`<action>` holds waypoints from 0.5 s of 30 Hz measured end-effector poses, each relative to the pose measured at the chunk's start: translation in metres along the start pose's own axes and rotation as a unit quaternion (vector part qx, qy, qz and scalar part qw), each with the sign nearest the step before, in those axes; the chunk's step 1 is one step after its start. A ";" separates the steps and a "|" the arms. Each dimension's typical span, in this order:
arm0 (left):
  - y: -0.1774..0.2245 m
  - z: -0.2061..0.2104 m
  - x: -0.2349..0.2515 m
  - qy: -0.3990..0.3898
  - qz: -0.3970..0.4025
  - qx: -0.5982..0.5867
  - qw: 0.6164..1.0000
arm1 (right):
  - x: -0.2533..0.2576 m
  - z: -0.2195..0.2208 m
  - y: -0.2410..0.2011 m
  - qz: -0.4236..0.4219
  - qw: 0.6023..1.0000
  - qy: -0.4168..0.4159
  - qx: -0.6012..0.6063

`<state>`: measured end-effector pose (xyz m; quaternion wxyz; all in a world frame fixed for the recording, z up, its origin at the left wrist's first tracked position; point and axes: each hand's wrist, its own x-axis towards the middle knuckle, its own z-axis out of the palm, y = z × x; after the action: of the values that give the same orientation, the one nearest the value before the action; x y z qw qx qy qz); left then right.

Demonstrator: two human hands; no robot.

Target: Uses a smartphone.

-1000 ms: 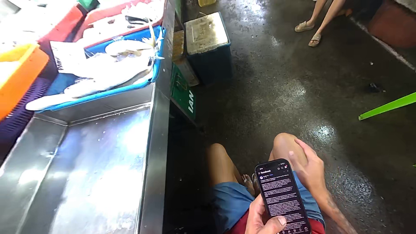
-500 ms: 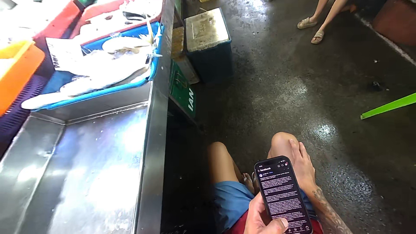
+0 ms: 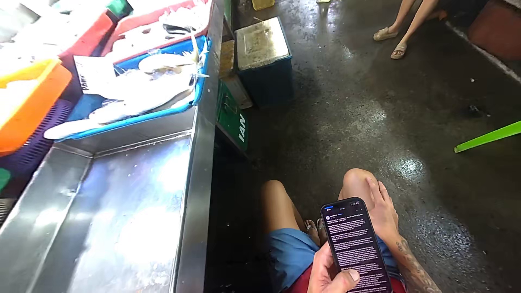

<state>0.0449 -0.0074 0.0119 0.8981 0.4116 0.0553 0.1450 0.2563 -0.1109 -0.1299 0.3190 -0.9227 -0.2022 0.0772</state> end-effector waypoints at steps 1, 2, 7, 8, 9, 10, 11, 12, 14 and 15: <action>0.000 0.000 0.001 -0.003 0.001 -0.002 1.000 | 0.002 0.000 0.002 0.003 1.000 0.002 0.005; 0.000 0.000 0.001 -0.005 0.004 -0.003 1.000 | 0.003 0.000 0.003 0.002 1.000 0.004 0.015; 0.002 -0.001 0.000 -0.008 0.006 0.012 1.000 | 0.000 -0.002 -0.007 -0.003 1.000 -0.006 0.003; 0.002 -0.001 0.000 -0.007 0.006 0.015 1.000 | 0.001 -0.002 -0.006 -0.001 1.000 -0.003 0.003; 0.003 -0.001 0.000 -0.007 0.007 0.016 1.000 | 0.003 -0.002 -0.003 -0.003 1.000 0.001 0.010; 0.003 -0.001 0.000 -0.006 0.008 0.017 1.000 | 0.004 -0.001 -0.001 -0.009 1.000 0.005 0.019; 0.004 -0.001 0.000 -0.006 0.009 0.015 1.000 | 0.004 -0.001 -0.001 -0.015 0.999 0.006 0.029; 0.004 -0.002 0.001 -0.008 0.011 0.013 1.000 | 0.003 -0.001 -0.003 -0.020 0.999 0.005 0.033; 0.003 -0.003 0.000 -0.013 0.012 0.007 1.000 | 0.000 0.000 -0.007 -0.023 1.000 0.001 0.020; 0.003 -0.003 0.000 -0.014 0.012 0.006 1.000 | 0.000 0.000 -0.009 -0.016 1.000 -0.001 0.013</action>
<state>0.0439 -0.0032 0.0120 0.8947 0.4192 0.0385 0.1496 0.2538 -0.1043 -0.1243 0.3318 -0.9151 -0.2162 0.0753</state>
